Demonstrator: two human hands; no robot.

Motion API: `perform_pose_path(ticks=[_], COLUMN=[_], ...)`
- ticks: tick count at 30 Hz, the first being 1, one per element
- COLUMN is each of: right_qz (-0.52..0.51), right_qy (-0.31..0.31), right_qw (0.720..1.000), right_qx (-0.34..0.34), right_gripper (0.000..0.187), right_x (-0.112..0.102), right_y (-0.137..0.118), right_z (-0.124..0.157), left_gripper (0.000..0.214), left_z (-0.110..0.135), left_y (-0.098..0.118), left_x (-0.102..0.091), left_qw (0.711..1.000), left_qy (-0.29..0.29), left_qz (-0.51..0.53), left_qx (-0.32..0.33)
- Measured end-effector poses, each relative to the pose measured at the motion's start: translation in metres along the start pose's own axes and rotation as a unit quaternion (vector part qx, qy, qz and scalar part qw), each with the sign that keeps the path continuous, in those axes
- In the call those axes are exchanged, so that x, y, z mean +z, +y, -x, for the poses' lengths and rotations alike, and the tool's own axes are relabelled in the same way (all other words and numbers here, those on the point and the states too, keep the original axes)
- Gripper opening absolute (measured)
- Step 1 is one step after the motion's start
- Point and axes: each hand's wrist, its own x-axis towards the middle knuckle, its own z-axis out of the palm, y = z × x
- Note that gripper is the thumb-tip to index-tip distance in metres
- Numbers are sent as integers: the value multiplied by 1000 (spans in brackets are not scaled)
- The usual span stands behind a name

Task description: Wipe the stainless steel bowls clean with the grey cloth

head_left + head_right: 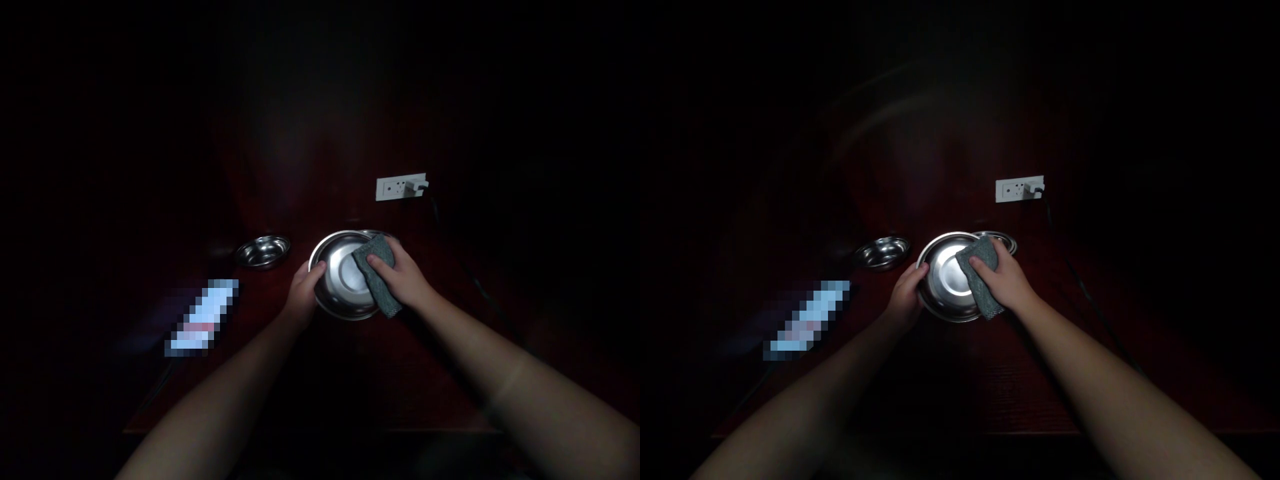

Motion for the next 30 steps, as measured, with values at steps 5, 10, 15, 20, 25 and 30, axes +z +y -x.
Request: perform_pose_path(ticks=[5, 10, 15, 20, 25, 30], right_qz=[-5, -24, -53, -67, -52, -47], right_qy=[-18, 11, 85, 126, 115, 96], right_qw=[1000, 1000, 995, 988, 991, 994], right_qx=[8, 11, 27, 56, 50, 37], right_gripper=[55, 53, 51, 54, 52, 44], right_x=[-2, 0, 4, 5, 4, 3], right_y=[0, -1, -5, -2, 1, -5], right_z=[-1, -2, -3, -4, -2, 0], left_gripper=[27, 28, 34, 46, 49, 49], left_z=[1, 3, 7, 17, 19, 16], left_y=[-1, 0, 2, 2, 5, 6], left_x=[0, 2, 3, 5, 7, 6], left_qw=[1000, 997, 991, 995, 995, 995], left_qy=[0, -17, -41, -85, -86, -82], left_qz=[13, 78, 120, 59, 50, 52], left_qx=[-6, -9, -42, -12, -31, -29])
